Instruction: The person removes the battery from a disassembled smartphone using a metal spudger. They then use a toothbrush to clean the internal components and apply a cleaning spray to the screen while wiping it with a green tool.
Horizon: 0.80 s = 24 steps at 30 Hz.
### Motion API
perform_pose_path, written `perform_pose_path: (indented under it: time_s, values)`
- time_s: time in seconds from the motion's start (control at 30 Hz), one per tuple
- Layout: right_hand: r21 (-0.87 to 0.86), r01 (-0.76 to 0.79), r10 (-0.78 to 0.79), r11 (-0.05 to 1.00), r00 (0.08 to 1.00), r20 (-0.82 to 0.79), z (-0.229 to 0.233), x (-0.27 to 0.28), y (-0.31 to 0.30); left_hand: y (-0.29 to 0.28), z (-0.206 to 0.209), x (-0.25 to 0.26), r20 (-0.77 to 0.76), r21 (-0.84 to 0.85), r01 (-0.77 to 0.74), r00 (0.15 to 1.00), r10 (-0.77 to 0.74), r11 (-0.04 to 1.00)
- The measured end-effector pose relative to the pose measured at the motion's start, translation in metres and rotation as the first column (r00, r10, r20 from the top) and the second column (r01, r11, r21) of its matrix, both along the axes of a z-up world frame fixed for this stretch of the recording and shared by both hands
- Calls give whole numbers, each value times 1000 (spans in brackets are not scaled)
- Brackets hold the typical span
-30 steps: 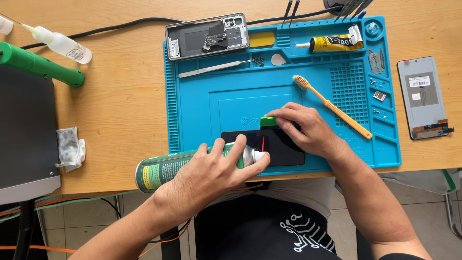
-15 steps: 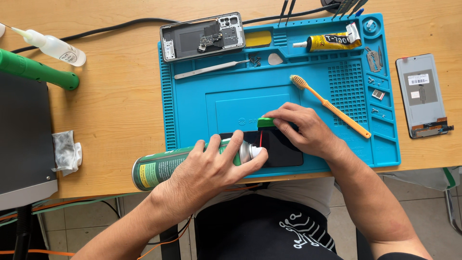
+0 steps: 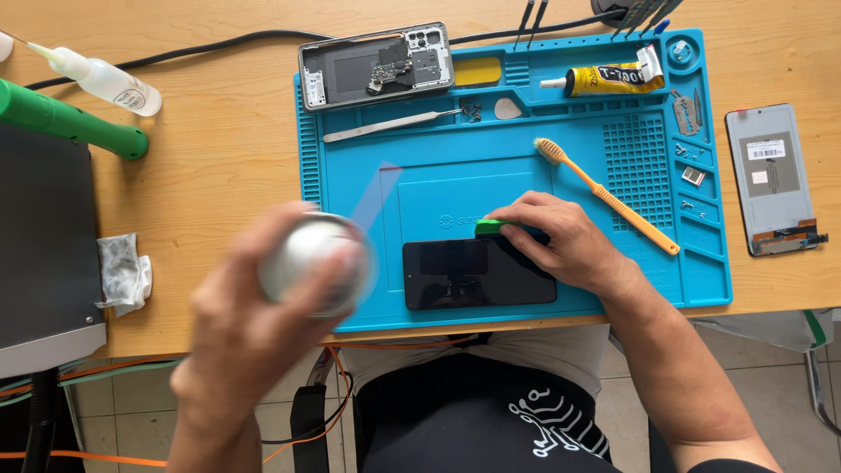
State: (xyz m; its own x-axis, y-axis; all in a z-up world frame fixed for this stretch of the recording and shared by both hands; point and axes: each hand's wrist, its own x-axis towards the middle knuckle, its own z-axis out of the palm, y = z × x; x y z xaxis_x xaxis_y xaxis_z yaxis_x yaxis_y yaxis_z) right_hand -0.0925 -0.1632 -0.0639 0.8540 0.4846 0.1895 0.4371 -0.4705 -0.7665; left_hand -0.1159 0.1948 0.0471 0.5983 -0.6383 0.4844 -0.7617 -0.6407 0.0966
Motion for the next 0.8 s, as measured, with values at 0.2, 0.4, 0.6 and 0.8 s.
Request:
perform_pose_path:
  time_s: [0.2, 0.4, 0.6, 0.8]
  values:
    - [-74, 16, -11, 997, 998, 65, -1, -4, 1, 28, -17, -1, 49, -557, -187, 965, 257, 809]
    - [-73, -8, 15, 997, 994, 104, 3, -5, 5, 34, -37, -3, 125, -701, -156, 934, 336, 696]
    - [-90, -25, 29, 996, 999, 39, 14, -4, 6, 48, -49, 5, 90, -769, -116, 954, 287, 628]
    - [-163, -64, 63, 985, 998, -13, 15, 4, 4, 54, -43, 9, 60, -702, -226, 926, 373, 676]
